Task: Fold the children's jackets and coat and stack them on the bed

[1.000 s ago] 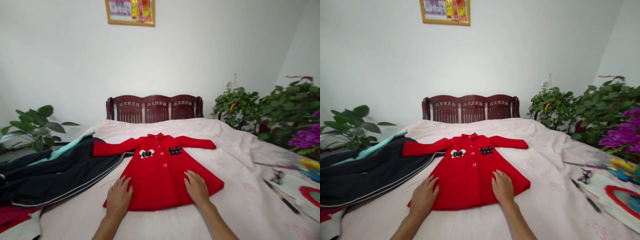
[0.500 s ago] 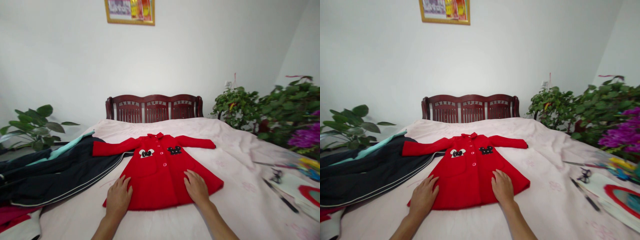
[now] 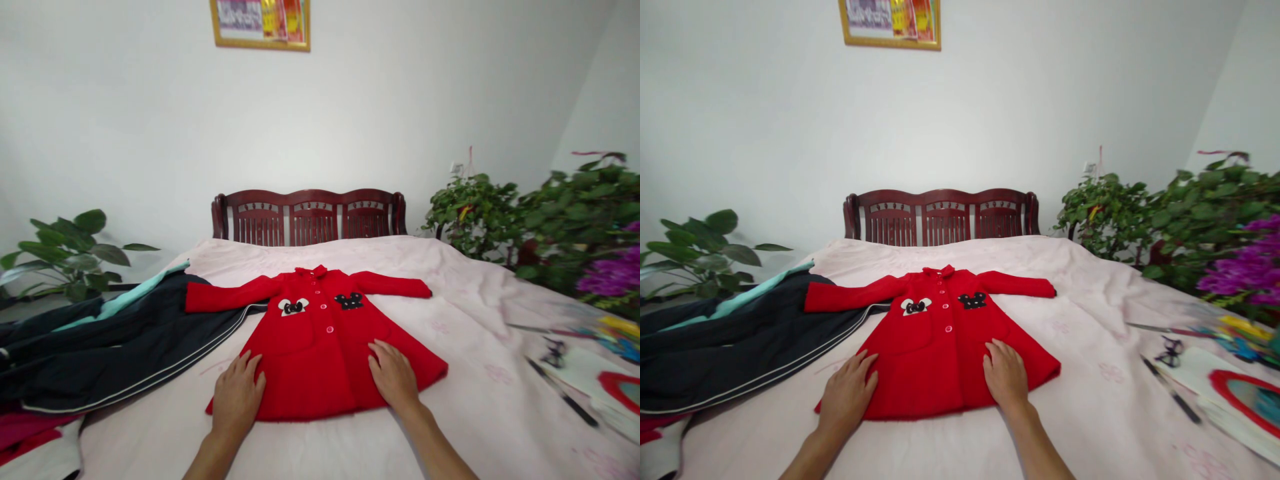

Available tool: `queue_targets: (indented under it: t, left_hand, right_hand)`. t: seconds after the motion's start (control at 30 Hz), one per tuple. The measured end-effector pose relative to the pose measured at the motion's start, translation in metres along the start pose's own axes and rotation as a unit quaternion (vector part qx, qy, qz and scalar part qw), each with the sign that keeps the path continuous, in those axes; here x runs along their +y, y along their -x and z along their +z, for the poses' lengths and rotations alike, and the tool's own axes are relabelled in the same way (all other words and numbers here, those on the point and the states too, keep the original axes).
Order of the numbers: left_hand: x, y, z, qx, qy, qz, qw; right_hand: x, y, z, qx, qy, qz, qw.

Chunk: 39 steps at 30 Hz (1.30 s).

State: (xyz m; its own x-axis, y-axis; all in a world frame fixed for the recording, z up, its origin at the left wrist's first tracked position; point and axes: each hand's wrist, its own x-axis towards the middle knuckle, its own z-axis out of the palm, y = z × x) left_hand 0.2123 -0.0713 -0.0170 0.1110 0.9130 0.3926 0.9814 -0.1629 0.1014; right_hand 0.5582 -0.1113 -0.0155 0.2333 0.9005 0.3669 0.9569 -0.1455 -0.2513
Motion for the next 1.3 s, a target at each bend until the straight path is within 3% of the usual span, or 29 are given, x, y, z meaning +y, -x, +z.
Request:
queue_targets:
  t: [1.3]
  left_hand:
    - [0.0023, 0.0006, -0.0024, -0.008, -0.012, -0.004, 1.000]
  right_hand:
    - [0.0013, -0.0002, 0.0026, 0.007, 0.000, -0.006, 1.000]
